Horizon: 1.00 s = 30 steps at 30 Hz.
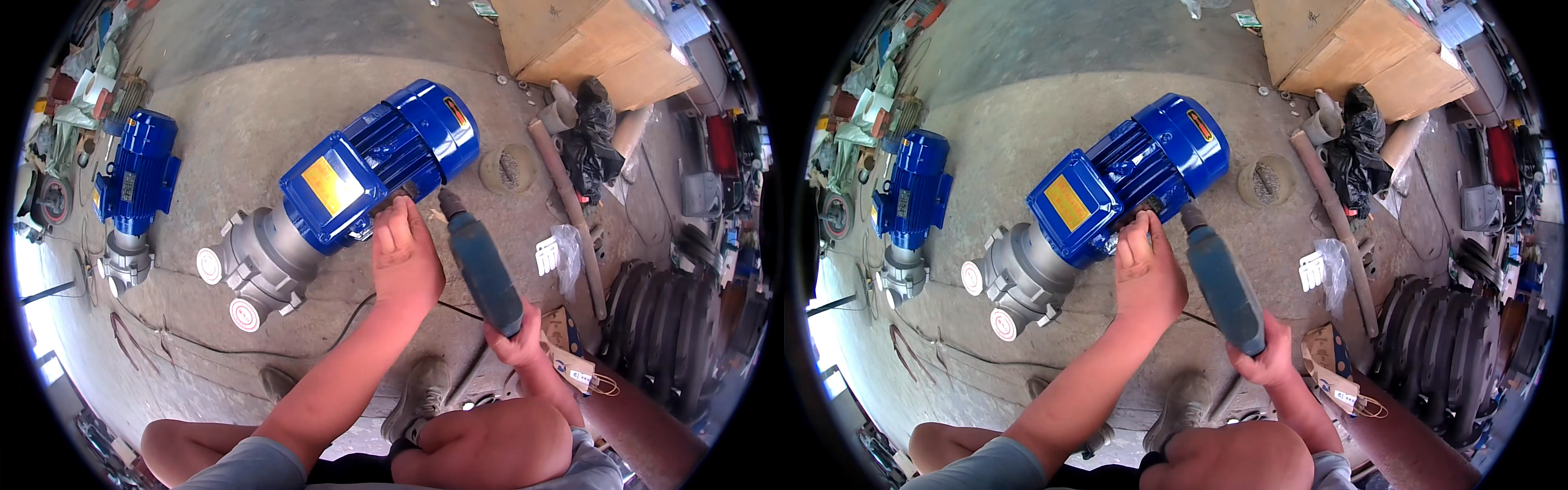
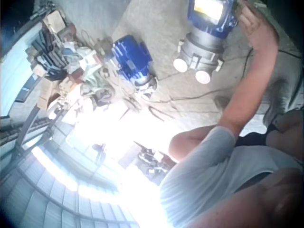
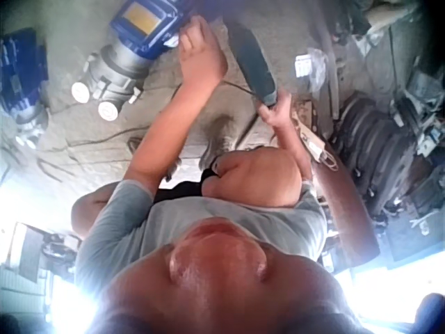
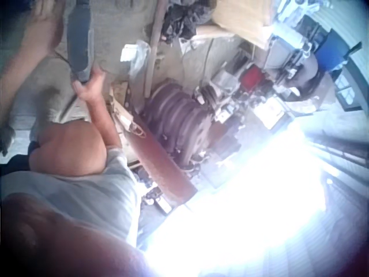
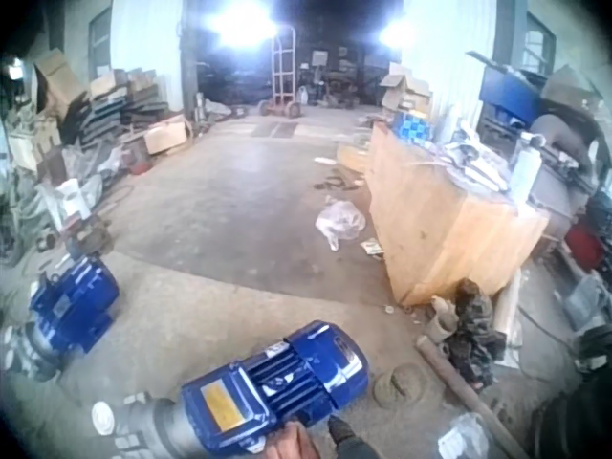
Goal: The person walks through a cluttered workshop and begins assembling two blue electric pumps. They use a power drill and a hammer to attach metal plates and fasteners to the motor housing of each pump.
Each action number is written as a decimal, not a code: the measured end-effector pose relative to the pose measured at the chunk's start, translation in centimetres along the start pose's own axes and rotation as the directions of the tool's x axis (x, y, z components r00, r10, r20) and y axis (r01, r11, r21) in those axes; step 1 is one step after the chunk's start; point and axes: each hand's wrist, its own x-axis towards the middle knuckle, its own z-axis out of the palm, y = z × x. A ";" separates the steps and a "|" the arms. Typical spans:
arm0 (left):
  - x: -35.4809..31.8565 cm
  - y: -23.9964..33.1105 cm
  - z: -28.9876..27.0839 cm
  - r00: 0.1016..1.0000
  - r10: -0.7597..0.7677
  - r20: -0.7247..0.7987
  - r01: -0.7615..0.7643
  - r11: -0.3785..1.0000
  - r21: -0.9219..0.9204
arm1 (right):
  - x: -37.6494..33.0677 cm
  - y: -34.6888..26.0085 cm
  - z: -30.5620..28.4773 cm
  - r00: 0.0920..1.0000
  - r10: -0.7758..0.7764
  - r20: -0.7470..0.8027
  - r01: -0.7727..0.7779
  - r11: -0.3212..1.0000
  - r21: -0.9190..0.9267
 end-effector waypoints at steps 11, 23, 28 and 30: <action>-0.3 -0.9 -0.4 1.000 -0.010 -0.028 0.007 0.991 -0.133 | 1.5 -1.1 1.4 0.996 -0.037 0.080 0.036 0.999 0.017; -0.4 -0.9 -0.6 1.000 -0.024 -0.020 0.022 0.991 -0.133 | 2.0 -0.8 1.2 0.995 -0.043 0.092 0.042 0.999 0.009; -0.4 -0.9 -0.2 0.999 -0.030 -0.019 0.027 0.990 -0.139 | 2.3 -1.2 0.9 0.993 -0.007 0.122 0.005 1.000 0.012; -0.4 -0.9 -0.3 0.999 -0.032 -0.017 0.029 0.989 -0.143 | 2.2 -0.9 0.8 0.991 0.003 0.137 -0.007 1.000 0.027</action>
